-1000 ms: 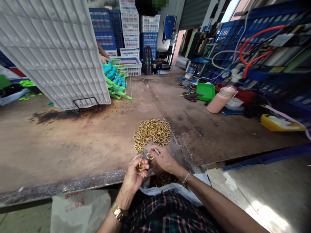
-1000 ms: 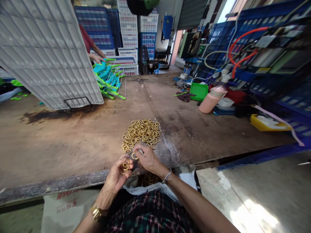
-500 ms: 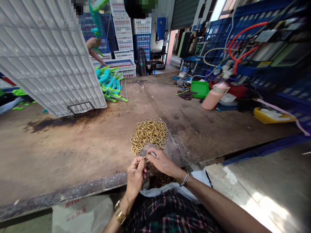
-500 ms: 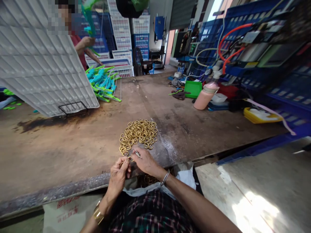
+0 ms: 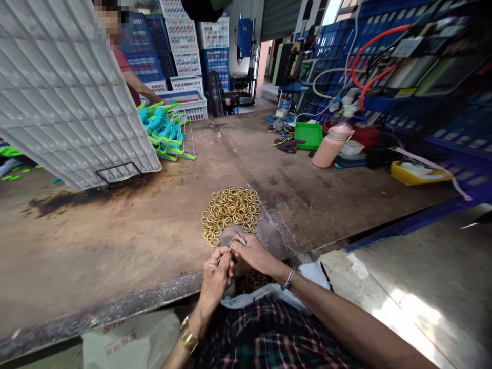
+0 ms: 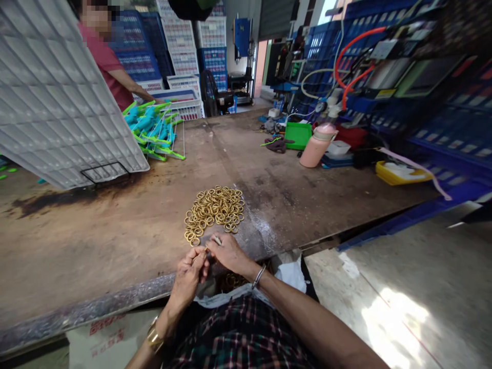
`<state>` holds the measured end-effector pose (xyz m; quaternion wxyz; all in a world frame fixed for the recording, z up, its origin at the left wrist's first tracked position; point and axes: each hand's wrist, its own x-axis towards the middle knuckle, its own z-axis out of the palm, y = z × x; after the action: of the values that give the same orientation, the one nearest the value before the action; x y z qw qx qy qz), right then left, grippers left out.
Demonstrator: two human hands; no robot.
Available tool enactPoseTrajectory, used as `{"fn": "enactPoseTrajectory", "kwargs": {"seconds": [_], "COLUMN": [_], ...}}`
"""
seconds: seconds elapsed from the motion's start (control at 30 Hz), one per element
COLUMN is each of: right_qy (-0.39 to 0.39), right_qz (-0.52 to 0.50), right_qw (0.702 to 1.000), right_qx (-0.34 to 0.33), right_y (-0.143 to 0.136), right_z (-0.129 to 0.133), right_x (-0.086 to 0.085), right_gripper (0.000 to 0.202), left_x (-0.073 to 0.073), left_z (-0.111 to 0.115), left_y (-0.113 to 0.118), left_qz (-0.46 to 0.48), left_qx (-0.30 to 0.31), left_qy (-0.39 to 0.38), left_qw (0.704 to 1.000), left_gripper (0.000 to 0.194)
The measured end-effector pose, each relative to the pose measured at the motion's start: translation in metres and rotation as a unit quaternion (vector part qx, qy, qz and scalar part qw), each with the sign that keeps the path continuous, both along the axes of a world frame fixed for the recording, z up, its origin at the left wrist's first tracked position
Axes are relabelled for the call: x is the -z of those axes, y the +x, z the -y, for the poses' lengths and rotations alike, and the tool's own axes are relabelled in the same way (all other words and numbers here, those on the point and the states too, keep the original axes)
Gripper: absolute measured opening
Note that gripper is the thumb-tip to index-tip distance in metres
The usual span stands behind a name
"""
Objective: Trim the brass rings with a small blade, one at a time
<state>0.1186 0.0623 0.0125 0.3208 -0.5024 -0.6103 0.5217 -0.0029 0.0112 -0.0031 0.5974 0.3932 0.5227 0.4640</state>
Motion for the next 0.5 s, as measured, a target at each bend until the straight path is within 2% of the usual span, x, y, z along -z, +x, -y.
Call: {"fn": "enactPoseTrajectory", "kwargs": {"seconds": [0.27,0.5], "right_qy": [0.028,0.030], "right_qz": [0.026,0.018], "right_qw": [0.999,0.998], "right_qx": [-0.037,-0.055], "right_y": [-0.0023,-0.0027], "right_z": [0.0006,0.0008], "right_x": [0.0083,0.0058], "right_gripper": [0.020,0.020], "left_x": [0.0006,-0.0023], "left_z": [0.0011,0.0024], "left_y": [-0.0005,-0.0017], "left_qz": [0.131,0.159], "left_qx": [-0.005,-0.016], "left_qy": [-0.030,-0.043], "left_qw": [0.991,0.986], "left_gripper": [0.024,0.024]}}
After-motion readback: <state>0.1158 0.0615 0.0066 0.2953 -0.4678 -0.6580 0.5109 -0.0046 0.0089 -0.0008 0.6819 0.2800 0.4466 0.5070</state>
